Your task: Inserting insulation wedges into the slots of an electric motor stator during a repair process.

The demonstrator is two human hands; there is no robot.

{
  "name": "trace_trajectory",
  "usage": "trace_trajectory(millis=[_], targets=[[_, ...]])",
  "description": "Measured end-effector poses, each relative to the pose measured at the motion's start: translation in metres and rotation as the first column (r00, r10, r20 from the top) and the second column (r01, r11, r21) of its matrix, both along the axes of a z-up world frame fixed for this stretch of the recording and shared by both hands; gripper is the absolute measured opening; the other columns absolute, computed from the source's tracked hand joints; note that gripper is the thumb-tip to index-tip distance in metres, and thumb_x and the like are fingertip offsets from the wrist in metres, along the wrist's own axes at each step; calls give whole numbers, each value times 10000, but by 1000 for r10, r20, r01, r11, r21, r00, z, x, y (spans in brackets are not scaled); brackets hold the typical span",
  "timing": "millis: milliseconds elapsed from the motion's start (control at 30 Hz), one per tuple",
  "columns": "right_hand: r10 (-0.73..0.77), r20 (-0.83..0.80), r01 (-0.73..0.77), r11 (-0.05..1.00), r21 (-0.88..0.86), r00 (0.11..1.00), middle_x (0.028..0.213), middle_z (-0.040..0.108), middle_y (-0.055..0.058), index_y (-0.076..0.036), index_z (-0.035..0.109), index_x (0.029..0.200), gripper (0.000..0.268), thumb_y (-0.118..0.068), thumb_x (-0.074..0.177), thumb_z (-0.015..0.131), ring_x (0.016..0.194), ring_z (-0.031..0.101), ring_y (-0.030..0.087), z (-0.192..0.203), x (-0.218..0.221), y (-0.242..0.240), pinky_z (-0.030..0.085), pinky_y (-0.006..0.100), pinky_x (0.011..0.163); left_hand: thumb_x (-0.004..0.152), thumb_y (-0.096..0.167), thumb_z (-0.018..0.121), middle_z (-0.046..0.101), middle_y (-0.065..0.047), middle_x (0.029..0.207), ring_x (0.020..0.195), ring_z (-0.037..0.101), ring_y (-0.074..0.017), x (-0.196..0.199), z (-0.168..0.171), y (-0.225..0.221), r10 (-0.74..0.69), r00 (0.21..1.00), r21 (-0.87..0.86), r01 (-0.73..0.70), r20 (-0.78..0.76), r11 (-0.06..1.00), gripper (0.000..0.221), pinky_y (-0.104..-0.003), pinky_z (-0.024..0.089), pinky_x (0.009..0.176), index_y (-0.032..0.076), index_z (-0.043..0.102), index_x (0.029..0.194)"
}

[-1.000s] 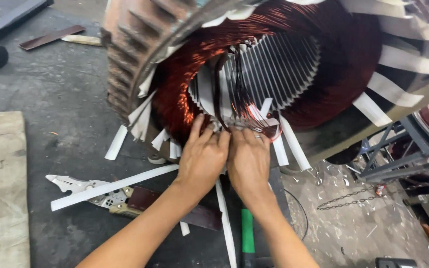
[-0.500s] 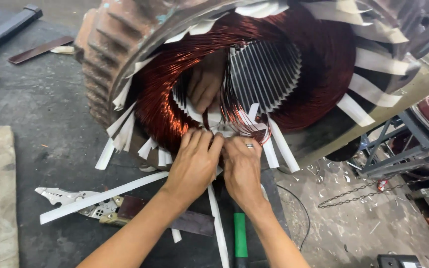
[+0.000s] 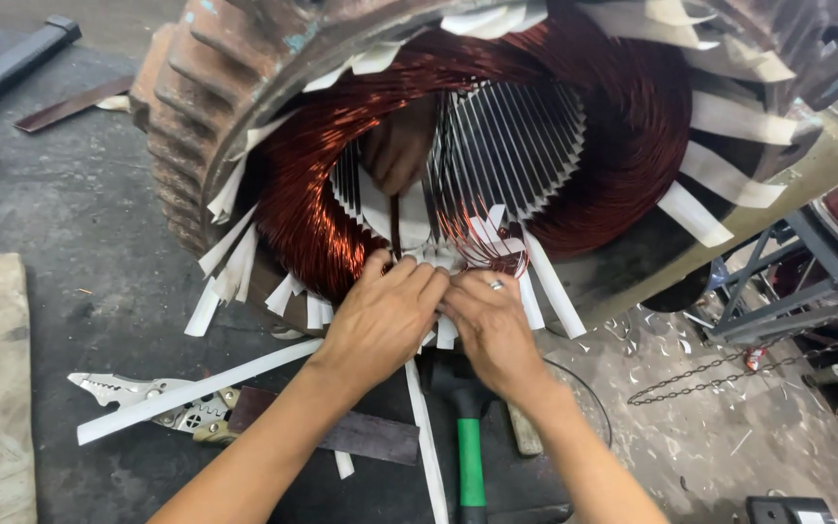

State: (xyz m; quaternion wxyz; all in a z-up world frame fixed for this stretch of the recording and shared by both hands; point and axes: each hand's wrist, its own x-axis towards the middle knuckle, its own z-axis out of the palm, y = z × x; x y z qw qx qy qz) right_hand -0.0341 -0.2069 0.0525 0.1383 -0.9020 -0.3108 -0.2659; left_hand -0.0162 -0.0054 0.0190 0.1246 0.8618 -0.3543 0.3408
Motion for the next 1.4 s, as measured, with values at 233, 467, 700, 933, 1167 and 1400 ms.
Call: trace_trajectory(millis=[233,467,700,933,1167,1400], targets=[[125,66,-96,937,-337,990,1179,749,92,-130,741,1277,274,-302,1083,650,1146,710,303,46,1,-32,467,438,1083,1033,455,664,645,-113,898,989,629,-313,-6,16,-1,-77,997,-201,77,8,977,398,-484,426,974,60,710,1020],[246,164,-185,930,-317,955,1042,753,41,-139,801,1097,203,-316,1047,714,992,714,246,46,22,-45,499,388,1030,1002,436,722,608,-92,824,869,606,-305,9,-1,-13,-19,992,-264,51,123,963,382,-483,449,882,62,708,925],[201,263,-81,910,-406,944,963,651,-52,-231,722,1078,269,-409,1143,532,947,624,178,27,30,-50,407,415,944,1090,295,613,529,-95,763,777,563,-321,7,-7,-20,44,974,-263,16,221,965,332,-465,458,836,50,681,877],[101,263,2,932,-363,960,1039,712,43,-136,751,1174,183,-256,1080,650,1050,672,275,33,5,-31,480,435,949,1096,272,620,574,-145,829,891,622,-372,3,-12,-23,45,970,-275,23,239,961,313,-521,491,923,16,688,931],[19,-135,-26,998,-51,991,1316,713,204,22,655,1416,401,-4,1035,530,1233,686,380,68,-51,48,522,442,1118,1035,127,470,708,-266,1248,1264,643,-434,-30,-12,-25,280,943,-83,-269,178,960,409,-505,472,1136,-51,672,1343],[32,-337,20,989,148,941,1138,816,243,5,768,1301,330,-115,1071,563,1115,760,471,68,-2,76,587,549,950,976,-2,572,680,-343,1043,1089,668,-522,-27,-11,-17,144,952,-304,-57,271,951,273,-560,496,986,-171,722,1130]])
